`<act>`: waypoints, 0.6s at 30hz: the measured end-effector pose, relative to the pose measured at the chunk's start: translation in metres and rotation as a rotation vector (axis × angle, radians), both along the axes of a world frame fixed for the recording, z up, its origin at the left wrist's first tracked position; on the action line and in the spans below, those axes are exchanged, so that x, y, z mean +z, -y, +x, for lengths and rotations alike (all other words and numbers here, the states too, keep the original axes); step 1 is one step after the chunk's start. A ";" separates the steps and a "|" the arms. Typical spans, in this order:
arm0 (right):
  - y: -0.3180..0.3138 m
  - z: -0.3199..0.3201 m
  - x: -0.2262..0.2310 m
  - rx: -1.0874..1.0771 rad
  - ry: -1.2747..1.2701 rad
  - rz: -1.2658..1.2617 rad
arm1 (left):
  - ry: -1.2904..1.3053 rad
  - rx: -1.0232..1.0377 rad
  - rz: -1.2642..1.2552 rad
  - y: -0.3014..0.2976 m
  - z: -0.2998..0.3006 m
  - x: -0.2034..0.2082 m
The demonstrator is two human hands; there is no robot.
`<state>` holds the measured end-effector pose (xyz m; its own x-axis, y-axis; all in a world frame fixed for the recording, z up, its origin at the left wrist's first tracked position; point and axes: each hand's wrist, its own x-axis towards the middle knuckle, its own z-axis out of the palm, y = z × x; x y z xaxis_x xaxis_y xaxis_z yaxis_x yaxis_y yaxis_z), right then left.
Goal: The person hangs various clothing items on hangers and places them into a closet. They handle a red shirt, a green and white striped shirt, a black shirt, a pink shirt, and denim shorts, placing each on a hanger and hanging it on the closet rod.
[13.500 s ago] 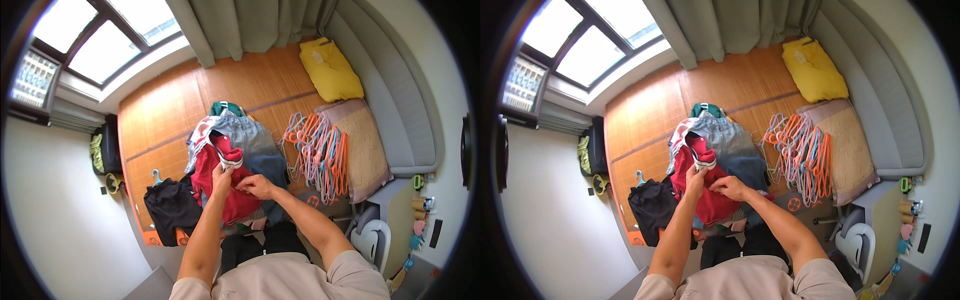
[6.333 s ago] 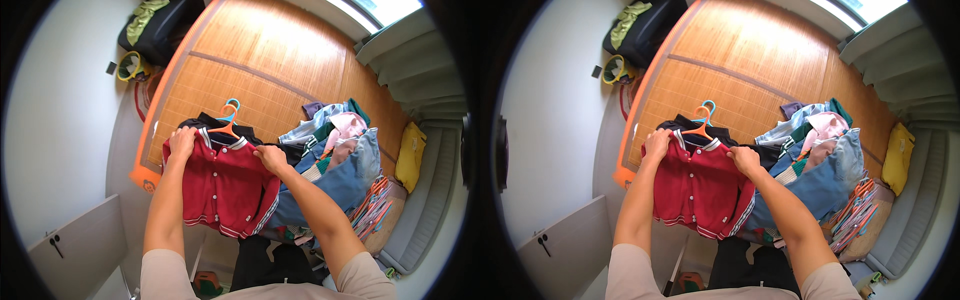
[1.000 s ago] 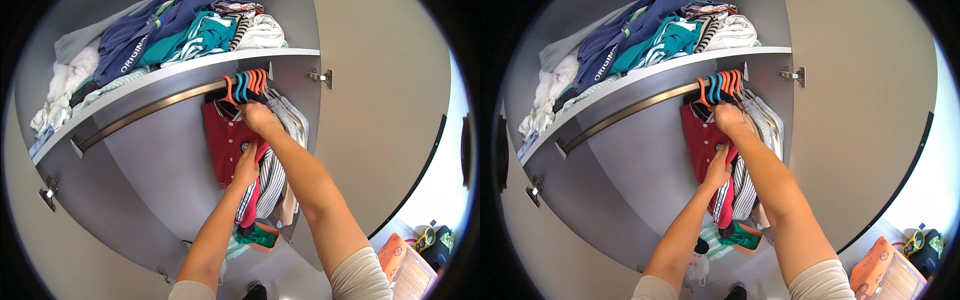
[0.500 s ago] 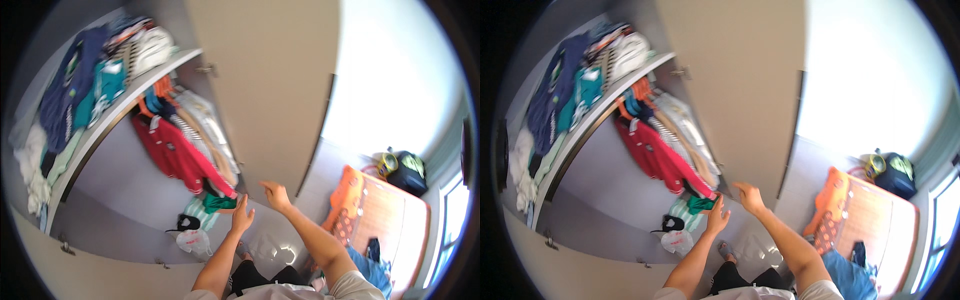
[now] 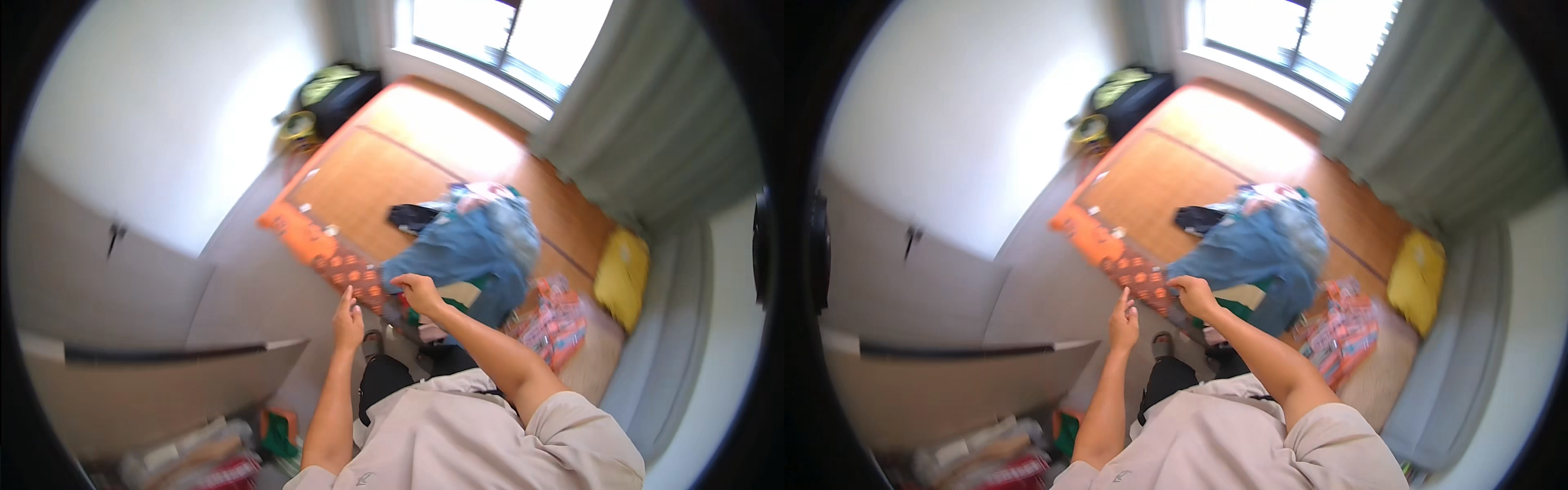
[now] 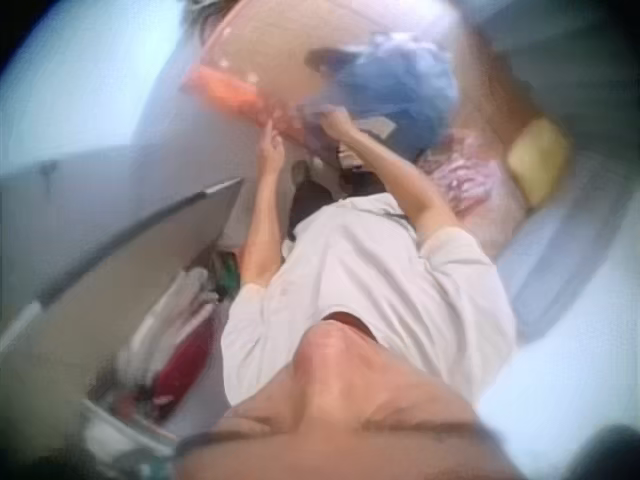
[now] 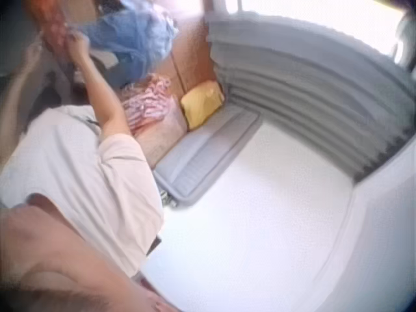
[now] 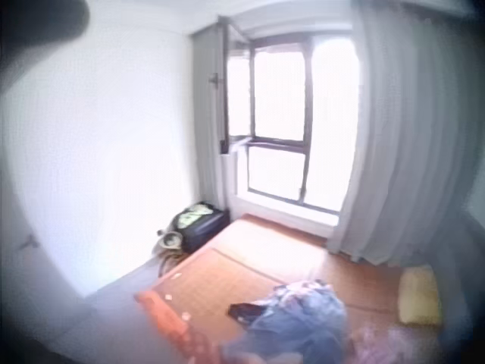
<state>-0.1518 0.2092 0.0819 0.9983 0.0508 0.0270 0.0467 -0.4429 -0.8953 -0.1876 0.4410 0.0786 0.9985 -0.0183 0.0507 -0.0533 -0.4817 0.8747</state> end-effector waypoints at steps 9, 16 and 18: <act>0.122 -0.129 -0.001 -0.801 -0.165 0.012 | -0.022 -0.819 -0.006 0.168 0.078 0.001; 0.149 -0.234 -0.035 -1.249 -0.300 0.155 | -0.062 -1.170 0.118 0.297 0.039 -0.014; 0.157 -0.250 -0.051 -1.319 -0.298 0.265 | -0.087 -1.253 0.154 0.326 0.023 -0.022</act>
